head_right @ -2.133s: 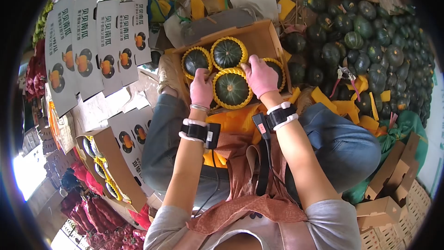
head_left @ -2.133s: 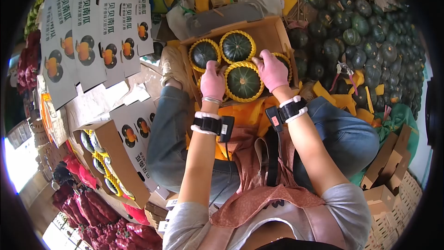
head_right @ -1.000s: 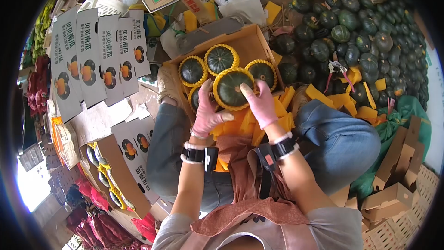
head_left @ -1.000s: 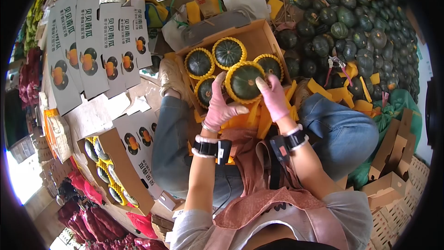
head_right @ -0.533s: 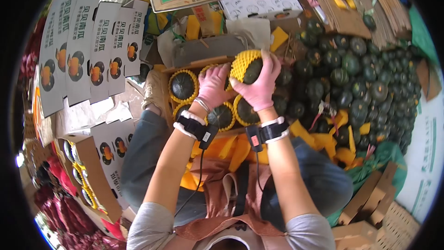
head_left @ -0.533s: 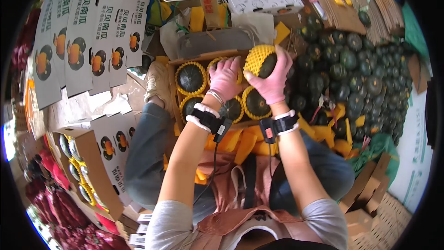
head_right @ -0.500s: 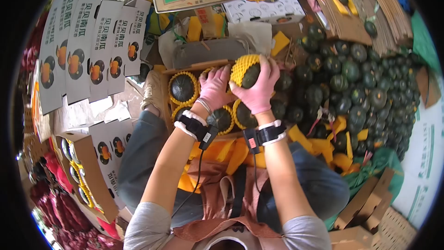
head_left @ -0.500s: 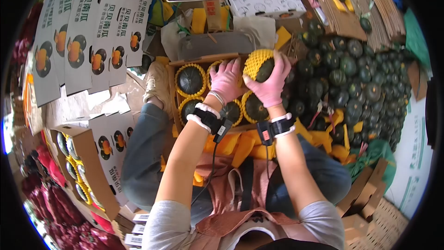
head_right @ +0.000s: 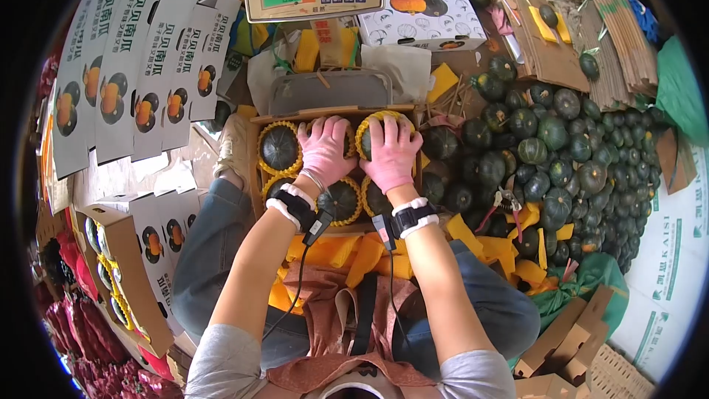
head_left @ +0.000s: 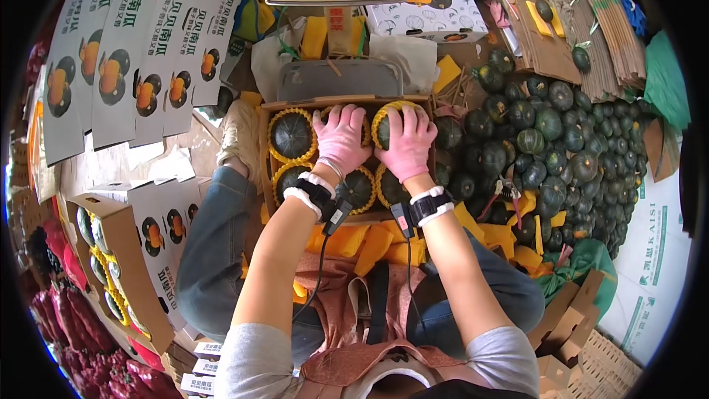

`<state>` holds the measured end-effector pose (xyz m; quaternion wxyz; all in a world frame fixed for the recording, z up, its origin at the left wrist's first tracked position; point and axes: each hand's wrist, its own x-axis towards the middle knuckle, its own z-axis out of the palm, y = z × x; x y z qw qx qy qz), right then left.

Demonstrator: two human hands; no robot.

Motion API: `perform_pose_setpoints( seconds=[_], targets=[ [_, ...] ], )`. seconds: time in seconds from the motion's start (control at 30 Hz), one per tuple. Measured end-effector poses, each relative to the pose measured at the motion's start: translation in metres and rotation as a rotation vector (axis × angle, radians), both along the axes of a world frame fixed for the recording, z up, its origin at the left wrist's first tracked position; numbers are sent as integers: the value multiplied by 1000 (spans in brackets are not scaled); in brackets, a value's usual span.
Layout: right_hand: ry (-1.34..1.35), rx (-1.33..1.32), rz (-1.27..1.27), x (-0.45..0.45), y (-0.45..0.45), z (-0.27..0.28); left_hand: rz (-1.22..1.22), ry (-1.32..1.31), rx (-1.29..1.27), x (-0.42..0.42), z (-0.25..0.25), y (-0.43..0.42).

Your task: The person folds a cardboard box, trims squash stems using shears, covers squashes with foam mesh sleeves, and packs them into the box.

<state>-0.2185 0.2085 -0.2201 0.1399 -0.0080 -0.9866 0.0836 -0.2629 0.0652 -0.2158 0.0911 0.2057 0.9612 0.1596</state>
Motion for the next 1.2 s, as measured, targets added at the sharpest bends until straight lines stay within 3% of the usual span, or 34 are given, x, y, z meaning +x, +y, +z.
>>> perform_pose_setpoints(
  seconds=[0.1,0.2,0.33,0.4,0.5,0.57,0.63,0.67,0.7,0.73,0.77,0.8,0.83,0.9,1.0,1.03,1.1,1.13,1.2],
  targets=[
    [-273,-49,5,-9,-1,-4,0,-24,-20,2,-4,1],
    [-347,-24,-4,-11,-4,-1,-32,-45,-58,2,-4,2],
    [-622,139,16,-2,-12,53,-167,-228,-41,-7,27,-17],
    [-493,-32,-60,28,-17,58,-70,-80,8,13,36,-41],
    [-139,-238,-313,76,-14,49,280,225,98,53,43,-82],
    [-23,-298,-494,108,-1,27,519,260,267,72,22,-121],
    [-146,-485,-665,138,11,1,718,72,468,96,3,-152],
    [-276,-631,-742,145,15,-7,708,-51,813,102,-27,-171],
    [-347,-1072,-783,148,15,-9,773,-361,1320,110,-23,-170],
    [-420,-1514,-794,151,16,-8,868,-548,1087,112,-20,-177],
    [-400,-1836,-885,152,11,1,733,-450,902,117,-24,-178],
    [-407,-2045,-854,155,17,-28,598,-349,719,119,-28,-178],
    [-426,-2246,-834,159,23,-57,523,-290,723,121,-40,-182],
    [-363,-2338,-786,157,16,-47,369,-163,726,114,-61,-191],
    [-249,-2355,-733,160,5,-61,917,-820,948,114,10,-165],
    [-237,-2304,-750,160,0,-63,918,-895,952,111,-2,-171],
    [-114,-2207,-812,151,-10,-16,895,-1012,1027,106,-12,-177],
    [-91,-2190,-809,147,-7,-7,747,-1082,1189,109,-11,-186],
    [-75,-2223,-768,144,10,-1,817,-1164,1617,117,-14,-175]
  ],
)
